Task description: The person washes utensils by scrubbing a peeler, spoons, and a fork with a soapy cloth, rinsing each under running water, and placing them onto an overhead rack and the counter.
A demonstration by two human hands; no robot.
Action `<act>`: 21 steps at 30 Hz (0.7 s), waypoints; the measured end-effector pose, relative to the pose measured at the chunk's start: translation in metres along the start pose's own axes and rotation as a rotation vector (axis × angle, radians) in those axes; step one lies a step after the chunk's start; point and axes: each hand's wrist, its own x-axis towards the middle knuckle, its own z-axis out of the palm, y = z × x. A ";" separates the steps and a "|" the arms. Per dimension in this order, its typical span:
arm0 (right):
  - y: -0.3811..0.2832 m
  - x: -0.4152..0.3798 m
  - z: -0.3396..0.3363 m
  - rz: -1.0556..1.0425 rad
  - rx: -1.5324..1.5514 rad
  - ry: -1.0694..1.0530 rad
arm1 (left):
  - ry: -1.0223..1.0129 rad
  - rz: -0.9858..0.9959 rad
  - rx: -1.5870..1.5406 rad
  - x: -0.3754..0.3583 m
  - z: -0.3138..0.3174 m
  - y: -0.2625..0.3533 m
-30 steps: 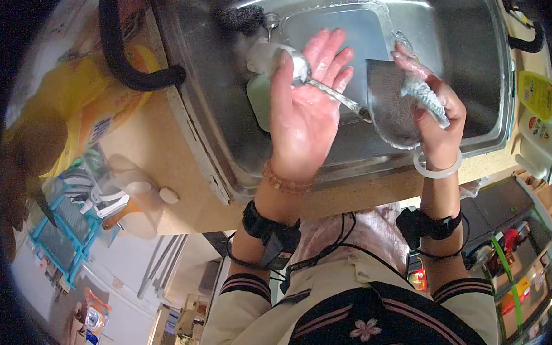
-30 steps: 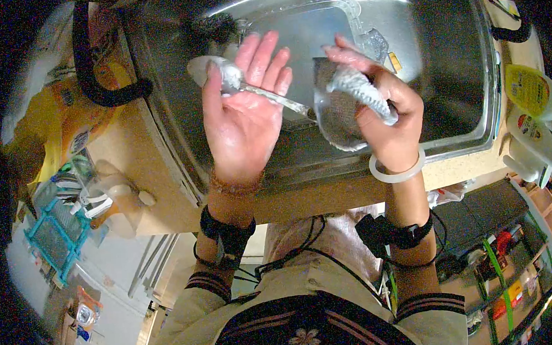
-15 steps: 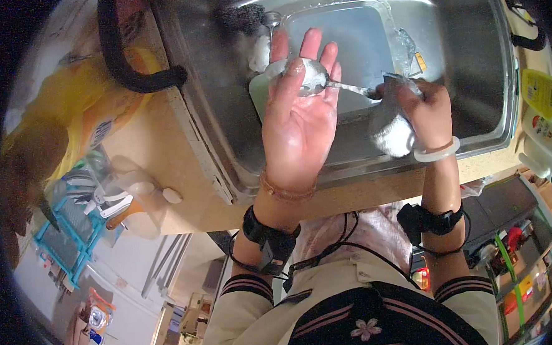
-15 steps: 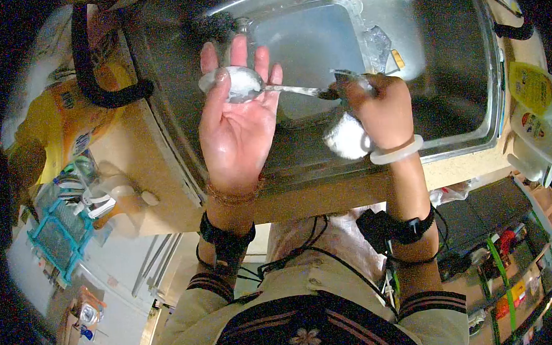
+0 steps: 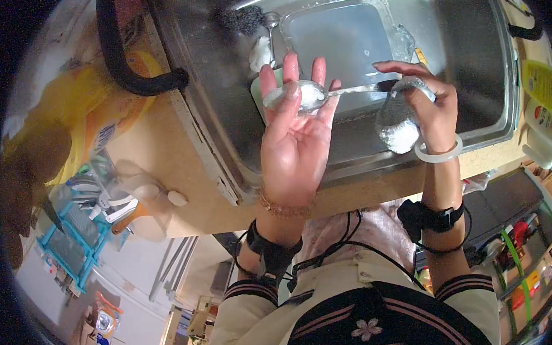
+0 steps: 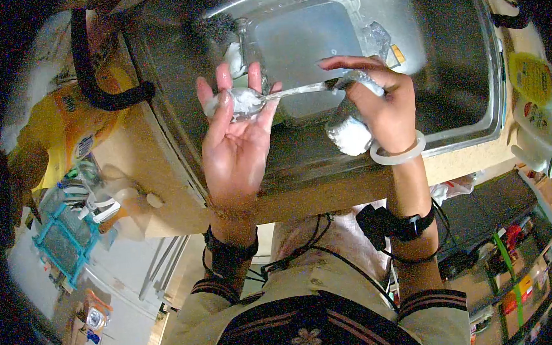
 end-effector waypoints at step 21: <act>0.016 -0.007 0.009 0.124 0.260 0.391 | -0.132 -0.478 0.928 -0.016 -0.008 0.009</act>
